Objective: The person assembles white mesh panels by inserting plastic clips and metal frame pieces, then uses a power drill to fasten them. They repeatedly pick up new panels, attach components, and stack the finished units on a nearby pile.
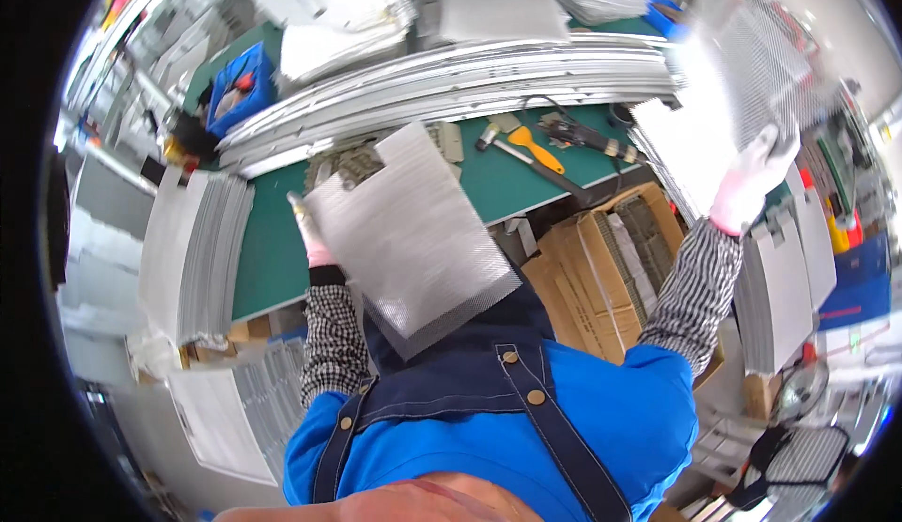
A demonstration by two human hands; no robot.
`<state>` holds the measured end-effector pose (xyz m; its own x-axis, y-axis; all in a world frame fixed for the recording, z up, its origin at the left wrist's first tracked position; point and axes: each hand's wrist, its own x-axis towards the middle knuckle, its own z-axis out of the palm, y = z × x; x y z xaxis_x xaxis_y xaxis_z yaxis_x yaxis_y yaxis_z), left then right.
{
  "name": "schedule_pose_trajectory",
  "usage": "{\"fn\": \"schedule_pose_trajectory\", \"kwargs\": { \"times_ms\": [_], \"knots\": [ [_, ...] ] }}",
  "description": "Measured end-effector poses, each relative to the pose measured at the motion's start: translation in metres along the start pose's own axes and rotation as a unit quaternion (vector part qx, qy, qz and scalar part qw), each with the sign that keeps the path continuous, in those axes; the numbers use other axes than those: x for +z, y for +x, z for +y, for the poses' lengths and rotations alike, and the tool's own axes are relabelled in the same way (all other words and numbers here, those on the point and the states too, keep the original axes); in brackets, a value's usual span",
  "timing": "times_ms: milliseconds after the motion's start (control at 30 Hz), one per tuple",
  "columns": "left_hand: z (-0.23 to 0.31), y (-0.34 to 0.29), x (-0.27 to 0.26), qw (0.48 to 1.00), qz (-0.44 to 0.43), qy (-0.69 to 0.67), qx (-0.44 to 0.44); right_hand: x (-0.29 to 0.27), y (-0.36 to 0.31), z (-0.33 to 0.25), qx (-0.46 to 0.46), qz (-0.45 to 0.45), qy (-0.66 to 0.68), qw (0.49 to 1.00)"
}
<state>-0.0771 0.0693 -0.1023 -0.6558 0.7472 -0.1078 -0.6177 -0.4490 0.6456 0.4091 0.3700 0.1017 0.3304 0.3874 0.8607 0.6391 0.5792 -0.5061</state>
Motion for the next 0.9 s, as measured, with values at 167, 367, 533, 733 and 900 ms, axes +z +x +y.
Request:
{"fn": "schedule_pose_trajectory", "kwargs": {
  "times_ms": [167,367,533,733,900],
  "knots": [
    [0.001,-0.001,-0.002,0.995,-0.036,-0.078,-0.042,0.041,-0.138,-0.063,0.236,-0.496,0.224,0.805],
    [-0.007,0.016,-0.029,0.988,-0.058,-0.126,-0.06,0.071,-0.272,-0.125,0.352,-0.676,0.375,0.528],
    [-0.004,0.011,-0.009,0.969,-0.129,-0.206,-0.043,0.076,-0.277,-0.123,0.365,-0.706,0.346,0.499],
    [-0.002,0.004,0.004,0.971,-0.088,-0.216,-0.052,0.081,-0.281,-0.116,0.343,-0.694,0.331,0.539],
    [-0.003,0.002,-0.005,0.969,-0.102,-0.221,-0.045,0.082,-0.274,-0.123,0.266,-0.715,0.269,0.588]
  ]
}}
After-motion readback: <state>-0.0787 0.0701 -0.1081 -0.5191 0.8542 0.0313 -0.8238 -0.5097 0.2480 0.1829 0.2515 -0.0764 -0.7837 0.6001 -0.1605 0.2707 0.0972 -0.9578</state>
